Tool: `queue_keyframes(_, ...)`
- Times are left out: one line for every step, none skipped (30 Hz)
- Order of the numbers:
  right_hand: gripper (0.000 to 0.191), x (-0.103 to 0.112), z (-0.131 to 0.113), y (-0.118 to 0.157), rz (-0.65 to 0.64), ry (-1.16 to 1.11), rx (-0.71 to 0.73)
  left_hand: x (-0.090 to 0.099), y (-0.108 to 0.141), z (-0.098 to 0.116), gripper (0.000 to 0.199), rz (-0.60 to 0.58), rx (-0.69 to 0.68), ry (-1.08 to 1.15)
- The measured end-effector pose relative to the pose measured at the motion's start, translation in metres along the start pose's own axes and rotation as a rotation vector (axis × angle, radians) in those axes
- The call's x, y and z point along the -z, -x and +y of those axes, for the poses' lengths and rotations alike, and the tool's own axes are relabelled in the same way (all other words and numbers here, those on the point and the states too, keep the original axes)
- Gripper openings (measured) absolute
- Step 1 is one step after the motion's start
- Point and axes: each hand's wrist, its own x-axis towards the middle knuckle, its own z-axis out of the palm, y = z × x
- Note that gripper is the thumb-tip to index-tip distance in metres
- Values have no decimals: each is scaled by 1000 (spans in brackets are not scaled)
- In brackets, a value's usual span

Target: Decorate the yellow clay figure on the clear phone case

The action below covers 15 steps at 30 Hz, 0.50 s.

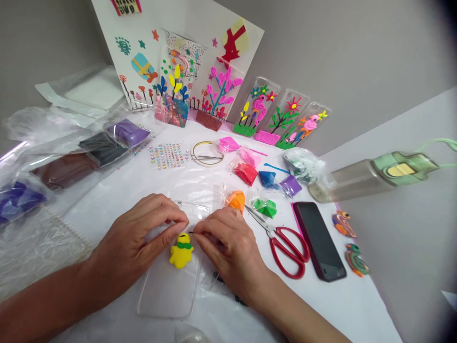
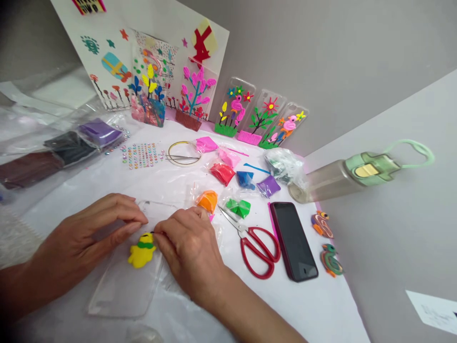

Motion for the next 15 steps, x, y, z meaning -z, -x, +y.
queue_keyframes(10, -1, 1, 0, -29, 1, -20, 1, 0, 0, 12, -2, 3, -14)
queue_keyframes(10, -1, 1, 1, -54, 4, -34, 2, 0, 0, 13, -11, 4, -25)
queue_keyframes(10, -2, 2, 1, -71, 6, -46, 3, -1, 0, 14, -13, 6, -34)
queue_keyframes(9, -2, 2, 1, -84, 7, -54, 3, -1, 0, 15, -15, 9, -40)
queue_keyframes(9, -3, 2, 1, -89, 6, -62, 3, -1, 0, 15, -10, 14, -44)
queue_keyframes(9, -3, 2, 1, -91, 3, -68, 3, -2, 0, 15, -8, 17, -47)
queue_keyframes(9, -3, 2, 1, -91, 1, -72, 3, -2, 0, 15, -1, 16, -50)
queue_keyframes(9, -3, 2, 0, -87, 0, -75, 3, -2, 0, 15, 7, 18, -51)
queue_keyframes(10, -3, 2, 0, -83, -2, -75, 3, -2, 1, 15, 10, 19, -53)
queue_keyframes(10, -3, 2, 0, -80, -3, -74, 2, -3, 1, 15, 9, 17, -52)
queue_keyframes(10, -3, 2, 0, -77, -3, -73, 1, -3, 2, 15, 16, 20, -49)
queue_keyframes(10, -3, 2, 0, -74, -4, -71, 1, -3, 2, 15, 20, 25, -43)
queue_keyframes(10, -3, 2, 0, -72, -5, -70, 0, -2, 3, 15, 30, 33, -36)
queue_keyframes(10, -3, 2, 0, -71, -6, -70, 0, -2, 3, 15, 35, 40, -29)
queue_keyframes(10, -3, 1, 0, -69, -7, -68, 0, -2, 3, 15, 43, 48, -22)
